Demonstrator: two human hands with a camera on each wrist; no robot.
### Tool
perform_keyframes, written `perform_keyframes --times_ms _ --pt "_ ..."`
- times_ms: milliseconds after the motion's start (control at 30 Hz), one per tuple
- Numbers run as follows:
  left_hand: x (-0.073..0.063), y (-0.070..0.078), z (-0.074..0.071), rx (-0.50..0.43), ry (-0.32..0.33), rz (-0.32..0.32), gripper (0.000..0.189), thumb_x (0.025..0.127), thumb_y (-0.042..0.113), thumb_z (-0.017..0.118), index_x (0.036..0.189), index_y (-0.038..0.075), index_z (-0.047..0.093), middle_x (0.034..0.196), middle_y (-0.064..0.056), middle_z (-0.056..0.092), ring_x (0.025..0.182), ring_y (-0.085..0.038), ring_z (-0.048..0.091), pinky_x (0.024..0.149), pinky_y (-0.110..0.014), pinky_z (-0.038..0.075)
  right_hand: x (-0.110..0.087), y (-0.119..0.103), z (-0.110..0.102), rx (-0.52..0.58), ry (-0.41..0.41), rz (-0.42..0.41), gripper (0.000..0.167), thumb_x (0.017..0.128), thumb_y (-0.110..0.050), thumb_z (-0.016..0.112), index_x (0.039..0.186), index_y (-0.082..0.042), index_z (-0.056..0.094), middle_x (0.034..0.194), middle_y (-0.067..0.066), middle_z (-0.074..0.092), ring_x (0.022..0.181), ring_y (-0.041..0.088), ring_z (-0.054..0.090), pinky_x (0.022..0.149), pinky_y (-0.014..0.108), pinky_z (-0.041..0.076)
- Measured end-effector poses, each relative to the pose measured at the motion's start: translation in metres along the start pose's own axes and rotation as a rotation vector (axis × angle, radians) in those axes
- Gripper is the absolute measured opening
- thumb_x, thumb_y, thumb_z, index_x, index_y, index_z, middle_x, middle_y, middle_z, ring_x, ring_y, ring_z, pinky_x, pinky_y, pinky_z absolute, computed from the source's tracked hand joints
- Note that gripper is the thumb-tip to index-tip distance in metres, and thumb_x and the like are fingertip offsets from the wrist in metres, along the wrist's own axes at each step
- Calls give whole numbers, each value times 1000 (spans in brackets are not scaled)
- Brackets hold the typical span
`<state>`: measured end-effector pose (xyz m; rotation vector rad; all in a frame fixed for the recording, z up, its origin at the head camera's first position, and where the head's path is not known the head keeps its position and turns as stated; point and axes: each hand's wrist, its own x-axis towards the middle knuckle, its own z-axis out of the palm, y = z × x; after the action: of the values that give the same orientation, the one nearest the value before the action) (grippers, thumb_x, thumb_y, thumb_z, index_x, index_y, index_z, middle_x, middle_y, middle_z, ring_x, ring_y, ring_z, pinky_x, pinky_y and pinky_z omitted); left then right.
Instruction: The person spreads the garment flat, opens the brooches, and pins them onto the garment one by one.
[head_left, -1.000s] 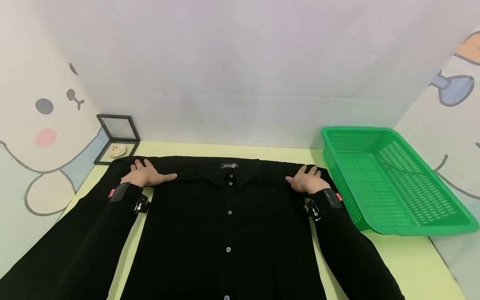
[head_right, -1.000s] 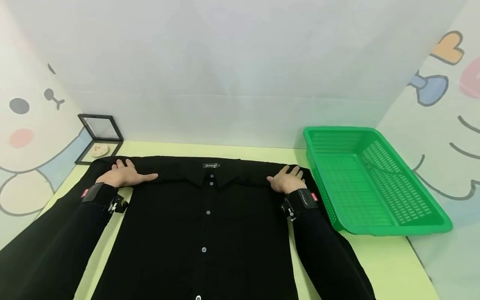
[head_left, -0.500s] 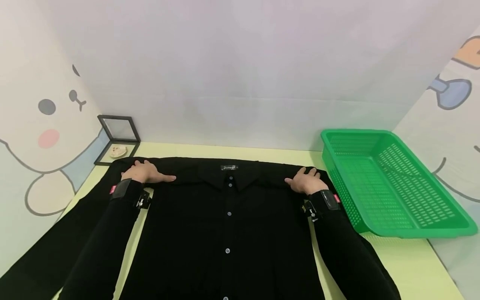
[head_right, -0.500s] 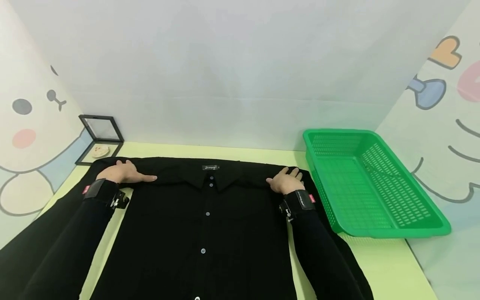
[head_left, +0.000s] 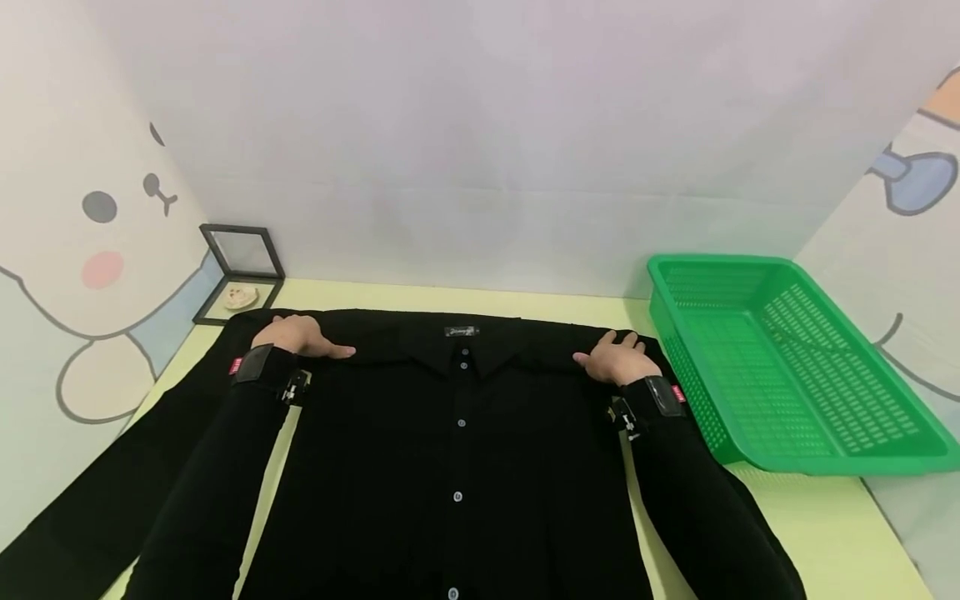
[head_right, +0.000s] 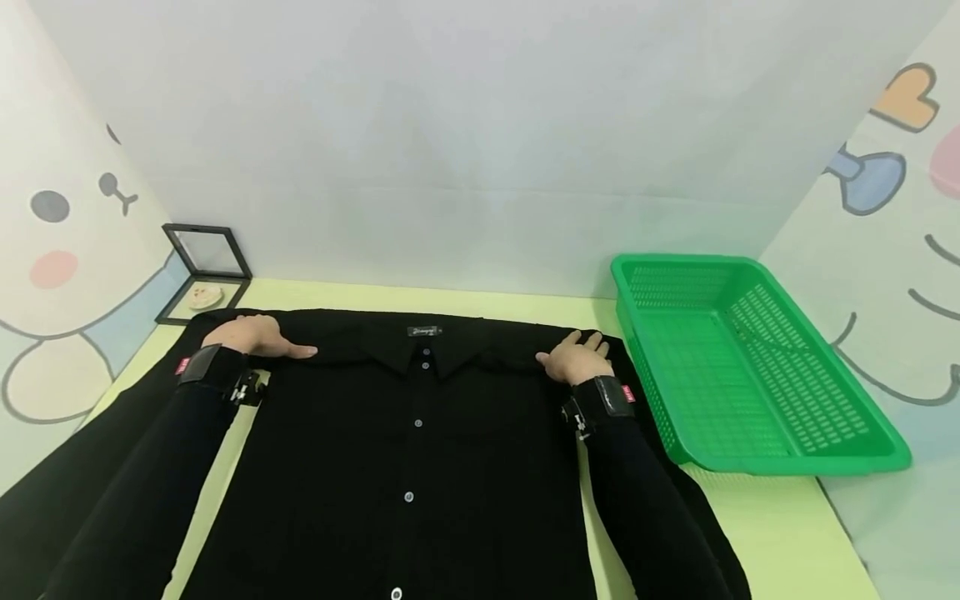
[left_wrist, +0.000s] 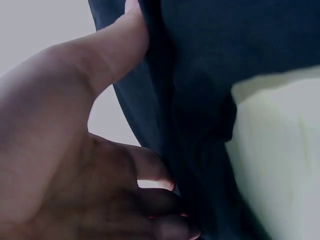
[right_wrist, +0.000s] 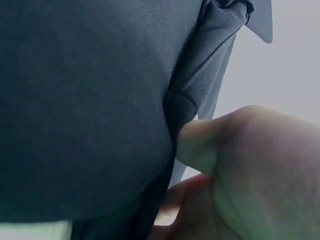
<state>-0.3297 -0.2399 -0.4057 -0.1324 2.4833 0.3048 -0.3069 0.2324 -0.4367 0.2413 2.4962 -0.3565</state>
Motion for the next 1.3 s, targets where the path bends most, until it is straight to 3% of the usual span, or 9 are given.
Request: perform_keyframes --times_ms 300,400,600,900,1300 --pt "-1 7 -1 46 16 8 98 95 64 63 147 -17 42 154 -50 15 142 -69 19 114 -69 35 2 -1 -2 -7 -2 8 79 114 -43 34 160 13 2 159 47 -8 150 61 -1 125 67 7" --pt "0 6 -3 26 19 -3 102 94 66 64 149 -16 40 154 -51 13 140 -69 22 111 -68 39 1 -3 -5 -14 10 11 79 114 -43 34 160 12 2 160 46 -8 151 60 0 125 68 8" --pt "5 3 -3 -27 12 -10 109 91 68 66 153 -16 33 156 -51 1 145 -67 10 114 -71 32 0 -1 -6 -14 9 17 78 114 -43 33 160 12 2 159 47 -7 150 61 0 125 68 7" --pt "4 -8 0 -56 -1 -38 119 88 71 67 154 -18 23 154 -52 -9 142 -72 9 111 -75 31 -1 -6 2 -56 7 -29 76 114 -40 32 158 16 5 157 50 -4 148 63 4 125 67 9" --pt "9 -10 10 -99 60 -44 133 86 73 67 155 -20 4 158 -49 -10 149 -64 -1 111 -82 22 -1 1 3 -74 -3 -51 76 114 -40 31 157 18 7 155 53 -2 146 66 3 123 69 9"
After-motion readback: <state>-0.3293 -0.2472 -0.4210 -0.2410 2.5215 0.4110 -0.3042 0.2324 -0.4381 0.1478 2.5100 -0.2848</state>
